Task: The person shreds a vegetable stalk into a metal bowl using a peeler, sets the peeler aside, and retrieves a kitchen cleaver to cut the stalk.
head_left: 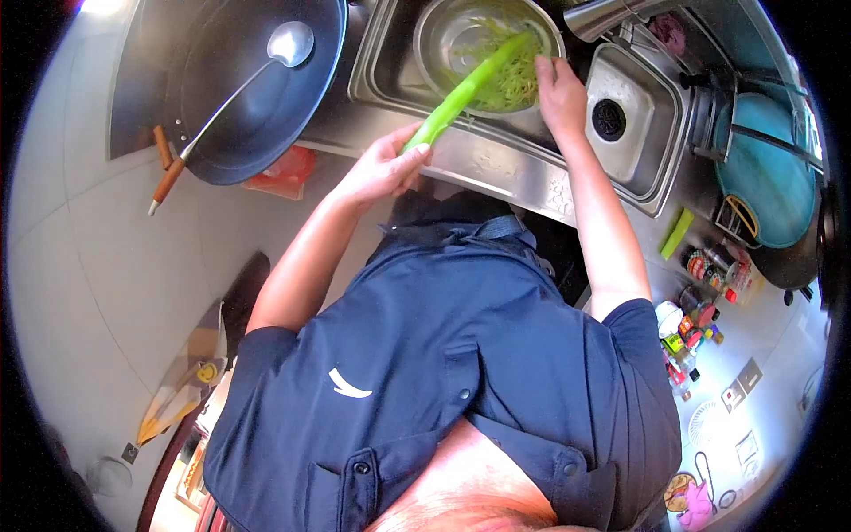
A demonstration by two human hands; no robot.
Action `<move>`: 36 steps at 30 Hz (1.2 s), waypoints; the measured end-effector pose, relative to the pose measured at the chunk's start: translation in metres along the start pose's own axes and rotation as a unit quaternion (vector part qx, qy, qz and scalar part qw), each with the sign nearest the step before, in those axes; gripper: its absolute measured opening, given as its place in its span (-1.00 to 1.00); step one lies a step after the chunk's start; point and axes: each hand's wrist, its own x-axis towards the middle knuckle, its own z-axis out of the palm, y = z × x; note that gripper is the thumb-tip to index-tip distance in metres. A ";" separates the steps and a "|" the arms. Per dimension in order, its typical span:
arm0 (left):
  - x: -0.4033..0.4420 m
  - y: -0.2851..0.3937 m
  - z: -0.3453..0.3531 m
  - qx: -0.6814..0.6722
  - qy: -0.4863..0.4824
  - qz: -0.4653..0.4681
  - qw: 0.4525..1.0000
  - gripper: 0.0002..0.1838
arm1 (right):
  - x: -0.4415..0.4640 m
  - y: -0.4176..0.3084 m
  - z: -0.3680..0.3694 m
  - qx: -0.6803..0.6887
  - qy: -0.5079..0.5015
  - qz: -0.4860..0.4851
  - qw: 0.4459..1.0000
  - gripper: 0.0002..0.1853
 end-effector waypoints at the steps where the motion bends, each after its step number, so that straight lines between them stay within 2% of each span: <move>1: -0.001 0.000 0.000 -0.004 0.009 -0.009 1.000 -0.44 | -0.003 -0.006 -0.006 0.016 0.032 -0.015 0.999 -0.49; 2: 0.000 -0.002 0.000 -0.005 0.009 -0.009 1.000 -0.44 | -0.007 -0.010 -0.008 0.015 0.031 -0.015 0.999 -0.49; 4: 0.005 -0.005 -0.002 -0.047 0.004 -0.022 0.999 -0.46 | -0.013 -0.017 -0.010 0.198 -0.069 0.099 0.973 -0.49; 6: 0.010 -0.009 -0.002 -0.082 -0.004 -0.022 0.996 -0.47 | -0.028 -0.032 -0.004 0.232 -0.076 0.112 0.963 -0.48; 8: 0.013 -0.009 -0.002 -0.118 -0.012 -0.025 0.993 -0.47 | -0.049 -0.055 -0.007 0.392 -0.182 0.245 0.868 -0.63; 10: 0.015 -0.007 0.001 -0.152 -0.016 -0.025 0.988 -0.49 | -0.066 -0.069 -0.002 0.439 -0.200 0.207 0.851 -0.61; 12: 0.016 -0.001 0.005 -0.134 -0.016 -0.016 0.991 -0.48 | -0.078 -0.078 0.005 0.447 -0.215 0.221 0.840 -0.53; 16: 0.023 0.000 0.011 -0.062 -0.026 0.027 0.997 -0.47 | -0.087 -0.094 0.007 0.448 -0.228 0.239 0.831 -0.55; 20: 0.024 0.001 0.013 -0.076 -0.017 0.012 0.997 -0.44 | -0.085 -0.094 0.002 0.460 -0.231 0.260 0.817 -0.60; 24: 0.021 0.006 0.012 -0.144 0.000 -0.026 0.989 -0.55 | -0.079 -0.078 0.005 0.430 -0.233 0.252 0.835 -0.65; 26: 0.024 0.001 0.007 -0.180 -0.001 -0.037 0.983 -0.58 | -0.067 -0.071 0.001 0.378 -0.174 0.264 0.870 -0.71; 28: 0.029 -0.013 -0.003 -0.278 -0.041 -0.077 0.957 -0.53 | -0.052 -0.059 -0.005 0.324 -0.117 0.236 0.908 -0.80; 30: 0.027 -0.018 -0.005 -0.276 -0.034 -0.073 0.958 -0.52 | -0.037 -0.031 0.008 0.361 -0.070 0.233 0.900 -0.82; 31: 0.027 -0.016 -0.004 -0.273 -0.033 -0.069 0.959 -0.51 | -0.032 -0.019 0.017 0.371 -0.054 0.201 0.905 -0.82; 32: 0.025 -0.012 0.000 -0.271 -0.041 -0.068 0.959 -0.51 | -0.028 -0.004 0.019 0.264 -0.093 0.182 0.943 -0.80; 34: 0.015 0.001 0.009 -0.145 0.032 -0.036 0.988 -0.45 | -0.021 0.035 0.049 0.211 -0.084 0.222 0.948 -0.80; 36: 0.017 -0.006 0.003 -0.113 0.018 -0.022 0.993 -0.38 | -0.017 0.039 0.054 0.331 -0.068 0.273 0.901 -0.81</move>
